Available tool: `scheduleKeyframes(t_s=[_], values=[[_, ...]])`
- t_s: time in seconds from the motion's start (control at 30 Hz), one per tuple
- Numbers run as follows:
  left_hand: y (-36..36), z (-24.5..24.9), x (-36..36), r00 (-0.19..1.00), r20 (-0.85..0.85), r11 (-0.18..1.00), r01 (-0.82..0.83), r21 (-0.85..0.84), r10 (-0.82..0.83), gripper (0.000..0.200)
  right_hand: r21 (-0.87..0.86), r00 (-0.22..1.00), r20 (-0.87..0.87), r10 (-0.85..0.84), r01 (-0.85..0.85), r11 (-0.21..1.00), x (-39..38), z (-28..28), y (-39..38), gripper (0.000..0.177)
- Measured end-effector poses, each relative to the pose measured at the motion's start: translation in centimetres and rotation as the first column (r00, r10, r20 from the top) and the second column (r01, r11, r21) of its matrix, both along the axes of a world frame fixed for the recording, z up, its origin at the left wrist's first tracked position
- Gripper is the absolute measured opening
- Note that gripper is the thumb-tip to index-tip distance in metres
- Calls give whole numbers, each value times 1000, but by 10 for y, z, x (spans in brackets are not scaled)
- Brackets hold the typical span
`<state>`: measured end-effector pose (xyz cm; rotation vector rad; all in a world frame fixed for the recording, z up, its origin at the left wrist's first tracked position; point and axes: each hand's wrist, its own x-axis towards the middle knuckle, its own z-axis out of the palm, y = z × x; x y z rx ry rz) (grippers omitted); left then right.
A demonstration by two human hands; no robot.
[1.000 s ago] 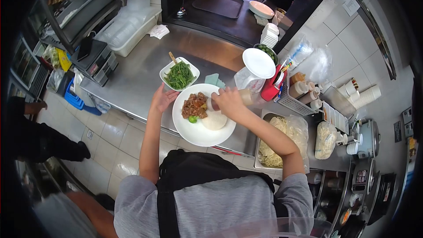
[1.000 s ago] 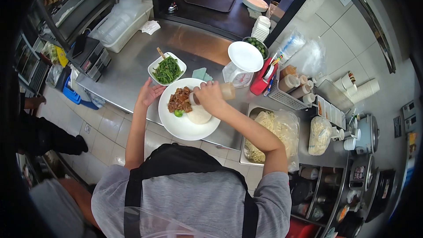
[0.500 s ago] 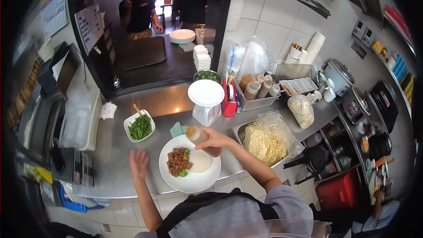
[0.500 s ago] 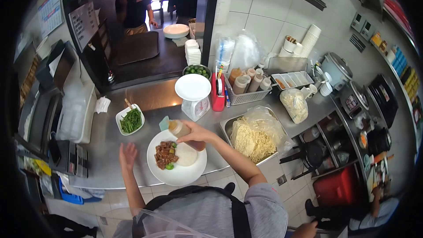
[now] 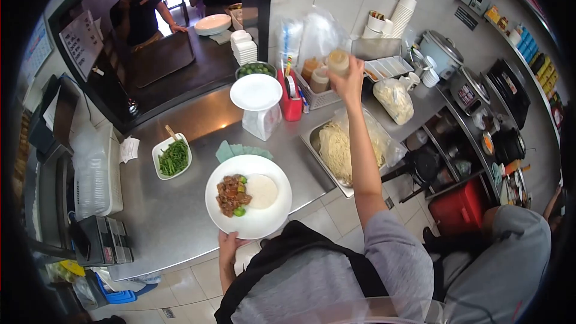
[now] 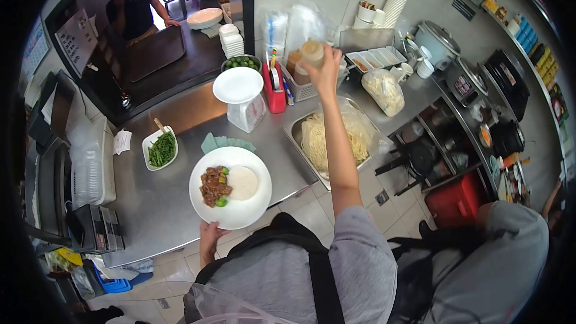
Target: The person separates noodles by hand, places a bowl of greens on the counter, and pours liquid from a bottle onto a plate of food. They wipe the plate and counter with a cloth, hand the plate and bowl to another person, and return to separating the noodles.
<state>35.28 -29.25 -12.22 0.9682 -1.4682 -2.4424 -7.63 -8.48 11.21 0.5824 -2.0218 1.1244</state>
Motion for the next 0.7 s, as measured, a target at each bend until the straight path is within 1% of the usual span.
scheduleKeyframes(t_s=[0.1,0.17,0.23,0.27,0.3,0.33,0.37,0.4,0.43,0.47,0.53,0.57,0.6,0.63,0.67,0.7], values=[[-21,4,15,997,-6,982,-75,-173,76,44,-4,992,55,-117,118,993,-37,-6,14,65],[-34,6,23,987,2,944,-155,-292,163,42,-2,991,62,-117,118,993,-60,-17,21,65],[-54,-13,31,970,-49,841,-231,-489,238,38,36,993,66,-97,95,995,-79,-28,24,65],[-65,-20,34,962,-66,722,-244,-647,265,36,62,994,39,-104,101,993,-92,-39,30,64],[-71,-22,34,952,-80,572,-244,-783,297,33,84,995,16,-98,97,992,-109,-56,34,64],[-72,-17,33,920,-15,460,-209,-863,391,31,104,997,-6,-82,82,991,-121,-67,31,63],[-76,-10,30,872,41,349,-152,-925,487,29,92,997,70,-28,22,996,-124,-70,29,63],[-79,2,23,828,109,312,-82,-947,551,27,79,990,142,22,-33,996,-125,-73,29,63],[-79,12,19,775,173,284,-9,-959,608,27,53,987,156,45,-54,997,-133,-78,30,66],[-81,12,22,750,180,263,9,-965,636,27,26,984,169,60,-65,998,-137,-86,27,68],[-102,4,12,737,162,200,37,-979,656,27,140,985,133,-107,88,986,-145,-97,20,67],[-118,-14,16,744,155,152,73,-986,650,27,175,972,91,-215,196,965,-158,-95,24,66],[-132,-22,21,754,128,98,84,-992,645,27,155,964,89,-249,233,960,-173,-105,25,69],[-140,-28,18,766,101,47,93,-995,635,27,202,950,98,-296,272,941,-179,-109,28,72],[-141,-15,13,774,107,62,87,-994,624,29,237,942,127,-309,274,932,-187,-114,30,74],[-149,-12,12,778,148,94,113,-989,611,29,162,935,314,-165,119,980,-179,-103,30,75]])
